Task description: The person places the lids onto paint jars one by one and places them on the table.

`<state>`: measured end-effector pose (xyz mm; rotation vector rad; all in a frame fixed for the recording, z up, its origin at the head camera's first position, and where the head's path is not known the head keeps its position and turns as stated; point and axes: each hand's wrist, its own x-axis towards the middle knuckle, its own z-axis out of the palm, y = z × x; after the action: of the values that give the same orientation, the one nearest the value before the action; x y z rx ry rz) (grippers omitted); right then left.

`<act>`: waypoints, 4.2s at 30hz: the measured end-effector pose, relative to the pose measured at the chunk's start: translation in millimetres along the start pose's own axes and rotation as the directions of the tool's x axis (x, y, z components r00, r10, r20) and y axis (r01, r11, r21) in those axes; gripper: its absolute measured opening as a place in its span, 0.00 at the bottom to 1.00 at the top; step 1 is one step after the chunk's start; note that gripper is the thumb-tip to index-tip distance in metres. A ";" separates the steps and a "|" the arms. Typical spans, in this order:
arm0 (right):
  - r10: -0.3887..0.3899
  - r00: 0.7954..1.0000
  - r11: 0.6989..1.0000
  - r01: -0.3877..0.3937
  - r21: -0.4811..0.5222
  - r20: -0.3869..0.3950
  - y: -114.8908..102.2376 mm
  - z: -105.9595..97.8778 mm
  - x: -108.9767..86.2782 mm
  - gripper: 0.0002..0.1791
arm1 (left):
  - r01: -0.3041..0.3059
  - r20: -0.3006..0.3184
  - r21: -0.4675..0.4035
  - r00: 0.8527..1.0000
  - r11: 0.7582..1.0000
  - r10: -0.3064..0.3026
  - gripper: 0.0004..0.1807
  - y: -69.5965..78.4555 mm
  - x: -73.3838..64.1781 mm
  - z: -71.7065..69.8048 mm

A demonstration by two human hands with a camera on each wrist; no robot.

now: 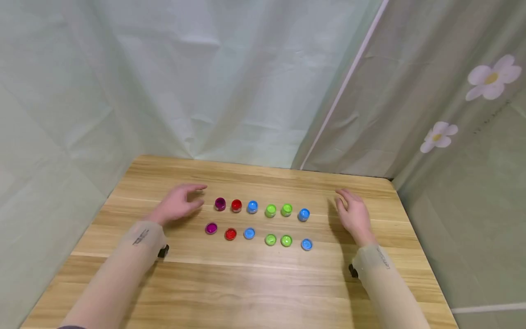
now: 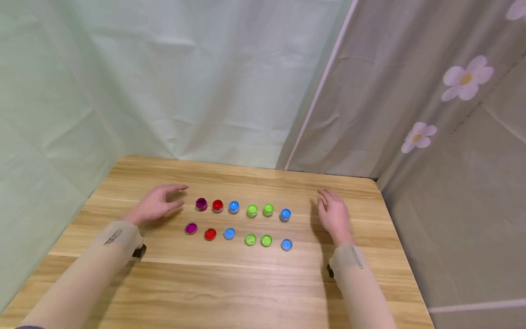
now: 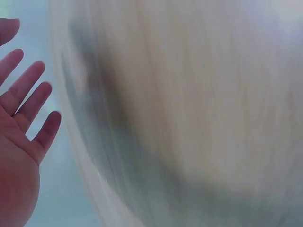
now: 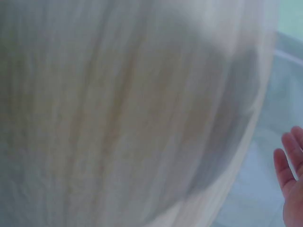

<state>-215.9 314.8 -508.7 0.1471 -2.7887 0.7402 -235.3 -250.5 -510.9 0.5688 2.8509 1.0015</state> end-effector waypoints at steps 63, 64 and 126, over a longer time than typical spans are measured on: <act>-0.128 0.992 0.988 0.128 0.086 -0.005 -40.1 -3.3 -31.4 0.14 | 0.096 -0.003 -0.079 0.995 0.992 -0.097 0.30 20.1 14.8 45.8; -0.128 0.992 0.988 0.128 0.088 -0.004 -41.1 -3.7 -31.2 0.14 | 0.097 -0.004 -0.080 0.995 0.992 -0.098 0.30 20.4 14.5 45.5; -0.440 0.738 0.793 0.586 -0.164 0.511 -310.3 144.1 -27.6 0.31 | -0.154 -0.321 -0.703 0.940 0.694 -0.117 0.21 78.0 -97.7 0.4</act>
<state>-170.6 -24.9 -489.8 1.1248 -2.9849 0.1100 -119.4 -229.8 -468.9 0.3505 2.3364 2.2532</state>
